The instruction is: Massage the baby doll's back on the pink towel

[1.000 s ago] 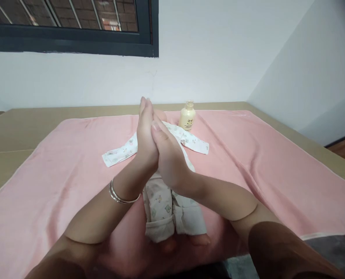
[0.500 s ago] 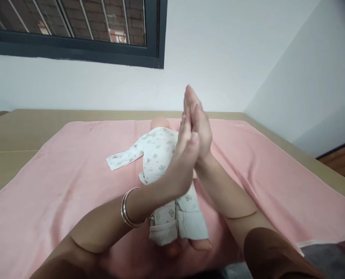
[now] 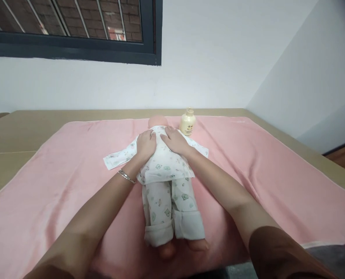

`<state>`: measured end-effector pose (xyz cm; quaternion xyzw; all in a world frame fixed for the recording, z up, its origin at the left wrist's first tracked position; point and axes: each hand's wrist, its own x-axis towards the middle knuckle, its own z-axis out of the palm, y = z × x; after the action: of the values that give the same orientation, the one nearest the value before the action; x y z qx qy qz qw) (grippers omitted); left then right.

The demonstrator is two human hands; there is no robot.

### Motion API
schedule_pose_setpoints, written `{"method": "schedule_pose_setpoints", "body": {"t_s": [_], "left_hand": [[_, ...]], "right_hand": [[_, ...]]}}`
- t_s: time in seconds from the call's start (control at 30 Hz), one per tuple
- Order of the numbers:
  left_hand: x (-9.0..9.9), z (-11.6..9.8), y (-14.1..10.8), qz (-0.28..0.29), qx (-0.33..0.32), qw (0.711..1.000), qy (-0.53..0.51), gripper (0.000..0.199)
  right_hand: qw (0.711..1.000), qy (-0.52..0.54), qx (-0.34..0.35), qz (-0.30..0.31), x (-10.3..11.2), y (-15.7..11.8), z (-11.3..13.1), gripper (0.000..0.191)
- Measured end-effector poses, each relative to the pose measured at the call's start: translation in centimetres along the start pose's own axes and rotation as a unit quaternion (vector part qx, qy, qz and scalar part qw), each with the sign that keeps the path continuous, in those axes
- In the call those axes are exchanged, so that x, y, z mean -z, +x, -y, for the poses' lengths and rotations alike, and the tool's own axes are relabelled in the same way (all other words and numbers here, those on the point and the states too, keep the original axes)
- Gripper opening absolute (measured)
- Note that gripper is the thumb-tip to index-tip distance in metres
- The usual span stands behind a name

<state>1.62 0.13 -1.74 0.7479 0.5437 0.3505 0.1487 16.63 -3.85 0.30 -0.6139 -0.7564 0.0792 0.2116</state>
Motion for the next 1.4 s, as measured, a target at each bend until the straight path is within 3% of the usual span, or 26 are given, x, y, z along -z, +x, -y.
{"method": "schedule_pose_setpoints", "body": {"t_s": [0.1, 0.2, 0.3, 0.43, 0.53, 0.6, 0.67, 0.77, 0.83, 0.9, 1.0, 1.17, 1.3, 1.4], "left_hand": [[-0.3, -0.1, -0.2, -0.01, 0.008, 1.0, -0.006, 0.044], [-0.4, -0.1, -0.3, -0.016, 0.02, 1.0, -0.017, 0.046], [-0.3, 0.0, -0.4, -0.019, 0.02, 0.999, -0.031, 0.045], [-0.4, 0.1, -0.5, -0.018, 0.014, 0.999, -0.039, 0.043], [-0.5, 0.0, -0.6, -0.024, 0.022, 0.998, -0.049, 0.044], [-0.4, -0.1, -0.7, -0.031, 0.032, 0.997, -0.058, 0.045], [-0.3, -0.2, -0.8, -0.032, 0.037, 0.997, -0.066, 0.044], [-0.3, -0.2, -1.0, -0.029, 0.032, 0.997, -0.068, 0.044], [-0.3, -0.2, -1.0, -0.032, 0.031, 0.997, -0.058, 0.045], [-0.3, -0.2, -1.0, -0.037, 0.039, 0.997, -0.051, 0.046], [-0.5, -0.2, -1.0, -0.038, 0.04, 0.998, -0.041, 0.049], [-0.5, -0.7, -1.3, -0.014, -0.006, 0.998, 0.059, 0.051], [-0.1, -2.1, -1.9, 0.013, -0.005, 0.991, 0.129, 0.051], [0.6, -2.6, -1.7, 0.025, -0.015, 0.983, 0.181, 0.048]], "right_hand": [[0.997, -0.075, -0.014, 0.022, 0.7, -1.0, 1.0, 0.069], [0.992, -0.106, 0.06, 0.043, 0.7, -2.1, 2.8, 0.062], [0.991, -0.057, 0.109, 0.057, 0.6, -1.5, 2.7, 0.059], [0.999, 0.003, 0.018, 0.031, 0.7, -0.1, 1.0, 0.063], [0.997, -0.051, -0.056, 0.009, 0.7, -0.7, 1.7, 0.067], [0.995, -0.092, -0.026, 0.012, 0.5, -1.6, 2.8, 0.065], [0.994, -0.096, 0.051, 0.033, 0.4, -1.9, 3.2, 0.061], [0.989, -0.04, 0.123, 0.068, 0.5, -1.0, 1.9, 0.059], [0.993, -0.004, 0.099, 0.064, 0.7, 0.0, 0.4, 0.061], [0.999, 0.0, 0.026, 0.048, 0.9, 0.5, -0.3, 0.067], [0.997, -0.05, -0.055, 0.036, 1.1, -0.1, 0.6, 0.066], [0.996, -0.071, 0.047, 0.029, 0.9, -0.6, 1.9, 0.057], [0.999, -0.014, -0.019, 0.038, 0.8, 0.5, 0.3, 0.066], [0.996, -0.053, -0.058, 0.033, 0.8, 0.3, 0.5, 0.064]]}}
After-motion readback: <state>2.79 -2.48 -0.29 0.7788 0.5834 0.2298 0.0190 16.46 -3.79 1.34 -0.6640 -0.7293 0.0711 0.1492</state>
